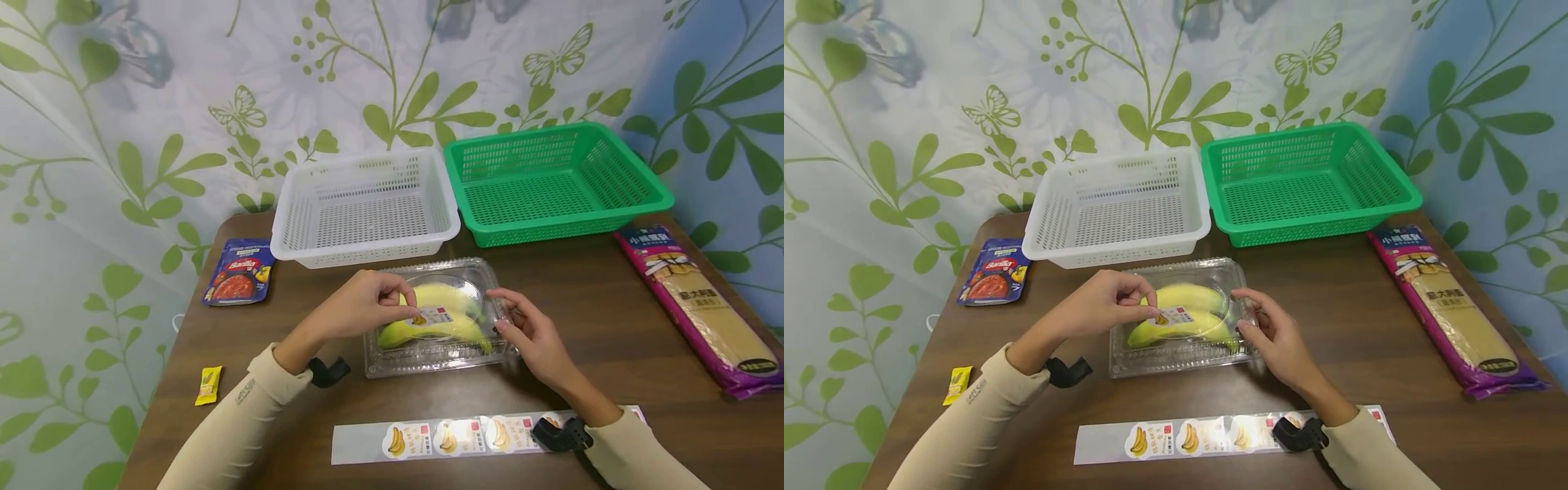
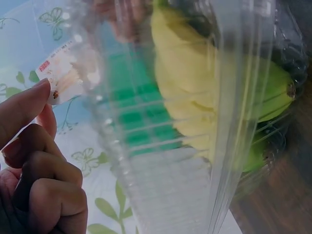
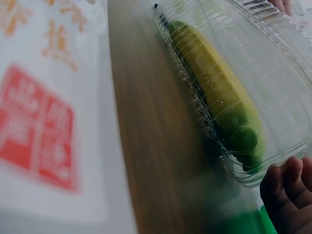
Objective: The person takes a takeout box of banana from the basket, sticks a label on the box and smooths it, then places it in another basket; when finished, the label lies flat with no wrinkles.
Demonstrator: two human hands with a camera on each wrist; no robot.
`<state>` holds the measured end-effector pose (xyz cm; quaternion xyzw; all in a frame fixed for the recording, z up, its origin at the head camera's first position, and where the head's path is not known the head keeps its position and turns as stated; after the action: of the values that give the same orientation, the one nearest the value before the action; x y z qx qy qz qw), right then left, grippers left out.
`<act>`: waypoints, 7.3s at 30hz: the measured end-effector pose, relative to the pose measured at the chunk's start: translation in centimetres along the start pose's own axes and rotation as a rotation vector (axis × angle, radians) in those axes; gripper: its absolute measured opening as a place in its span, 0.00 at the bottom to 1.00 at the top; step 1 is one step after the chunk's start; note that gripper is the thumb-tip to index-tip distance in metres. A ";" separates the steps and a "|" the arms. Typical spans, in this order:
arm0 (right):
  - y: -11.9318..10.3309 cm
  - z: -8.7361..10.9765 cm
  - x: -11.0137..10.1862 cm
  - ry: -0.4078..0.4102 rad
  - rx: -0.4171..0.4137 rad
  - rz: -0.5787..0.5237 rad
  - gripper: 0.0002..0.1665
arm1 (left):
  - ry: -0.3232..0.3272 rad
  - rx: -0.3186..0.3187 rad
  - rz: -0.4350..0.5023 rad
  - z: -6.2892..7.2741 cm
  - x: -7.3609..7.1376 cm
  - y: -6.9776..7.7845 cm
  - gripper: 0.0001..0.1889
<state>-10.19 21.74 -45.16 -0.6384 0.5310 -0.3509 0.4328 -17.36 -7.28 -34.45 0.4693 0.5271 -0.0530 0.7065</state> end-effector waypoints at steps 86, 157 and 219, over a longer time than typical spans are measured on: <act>-3.8 0.2 -3.8 -0.115 -0.016 0.695 0.42 | 0.384 -0.286 -0.140 8.5 2.4 -6.1 0.26; -0.6 -6.6 -26.5 0.628 0.206 -0.708 0.19 | 0.098 -0.178 0.421 6.3 5.8 -5.6 0.28; -0.6 -7.1 -23.7 0.655 0.218 -0.634 0.20 | 0.138 -0.105 0.409 -10.4 -5.5 1.3 0.26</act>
<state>-20.93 43.79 -41.64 -0.5754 0.3784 -0.7028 0.1783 -26.31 -1.40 -29.31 0.5314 0.4703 0.1513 0.6882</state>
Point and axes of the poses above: each hand's wrist, its own z-axis away from the middle knuckle, its own x-axis out of the palm, y = z × x, the point moved 2 cm from there along -z, towards the middle knuckle, and after that the axes turned 13 degrees about -z, right-handed, at the moved point
